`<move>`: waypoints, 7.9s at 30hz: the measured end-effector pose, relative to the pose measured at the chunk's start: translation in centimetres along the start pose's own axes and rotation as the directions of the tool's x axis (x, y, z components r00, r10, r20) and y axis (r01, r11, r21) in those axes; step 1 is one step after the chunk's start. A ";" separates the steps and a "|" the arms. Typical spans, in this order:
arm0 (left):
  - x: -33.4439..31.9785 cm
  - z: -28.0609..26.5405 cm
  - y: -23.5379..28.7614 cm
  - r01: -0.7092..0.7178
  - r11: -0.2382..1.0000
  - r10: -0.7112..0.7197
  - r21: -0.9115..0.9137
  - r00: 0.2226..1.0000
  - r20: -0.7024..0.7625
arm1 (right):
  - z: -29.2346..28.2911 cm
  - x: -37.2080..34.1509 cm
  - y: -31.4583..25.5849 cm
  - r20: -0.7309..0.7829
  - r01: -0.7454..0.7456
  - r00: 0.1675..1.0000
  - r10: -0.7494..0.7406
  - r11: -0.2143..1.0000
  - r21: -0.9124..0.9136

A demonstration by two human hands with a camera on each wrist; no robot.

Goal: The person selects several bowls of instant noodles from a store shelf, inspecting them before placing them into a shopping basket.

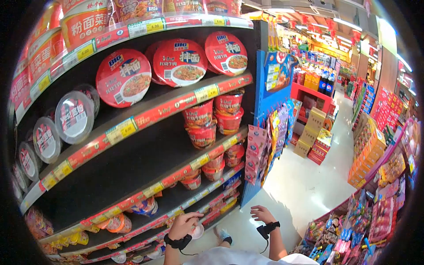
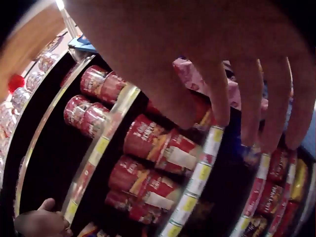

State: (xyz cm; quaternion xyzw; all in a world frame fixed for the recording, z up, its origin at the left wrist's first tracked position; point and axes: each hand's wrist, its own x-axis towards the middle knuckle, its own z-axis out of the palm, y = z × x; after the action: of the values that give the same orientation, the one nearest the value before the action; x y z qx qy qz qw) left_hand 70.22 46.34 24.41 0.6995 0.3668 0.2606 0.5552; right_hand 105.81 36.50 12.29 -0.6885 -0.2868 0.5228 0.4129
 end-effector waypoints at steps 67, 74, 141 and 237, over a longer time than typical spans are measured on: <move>-17.7 3.6 -3.6 -0.056 0.946 -0.110 -0.320 0.871 -0.478 | 16.7 -16.1 -4.1 0.422 0.137 0.880 -0.220 0.966 0.218; -19.3 5.7 -3.2 0.195 0.975 -0.121 0.103 0.865 -0.487 | 16.1 -16.1 0.9 0.449 0.098 0.876 -0.176 0.977 0.192; -82.8 -4.4 -19.1 -0.427 0.702 -0.629 -0.570 0.005 -0.778 | 70.9 -46.4 15.2 0.969 0.550 0.098 0.227 0.799 -0.243; -95.9 -9.8 -30.7 -0.027 0.581 -0.731 -0.813 0.422 -0.536 | 43.9 -39.0 39.1 0.653 0.684 0.682 0.330 0.030 -0.729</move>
State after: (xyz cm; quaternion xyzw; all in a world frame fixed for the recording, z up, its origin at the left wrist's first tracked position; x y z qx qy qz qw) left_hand -1.31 -21.34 1.18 0.0920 0.6046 0.5456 0.5730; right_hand 51.07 -3.25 -7.72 -0.4682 -0.7850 0.3218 -0.2469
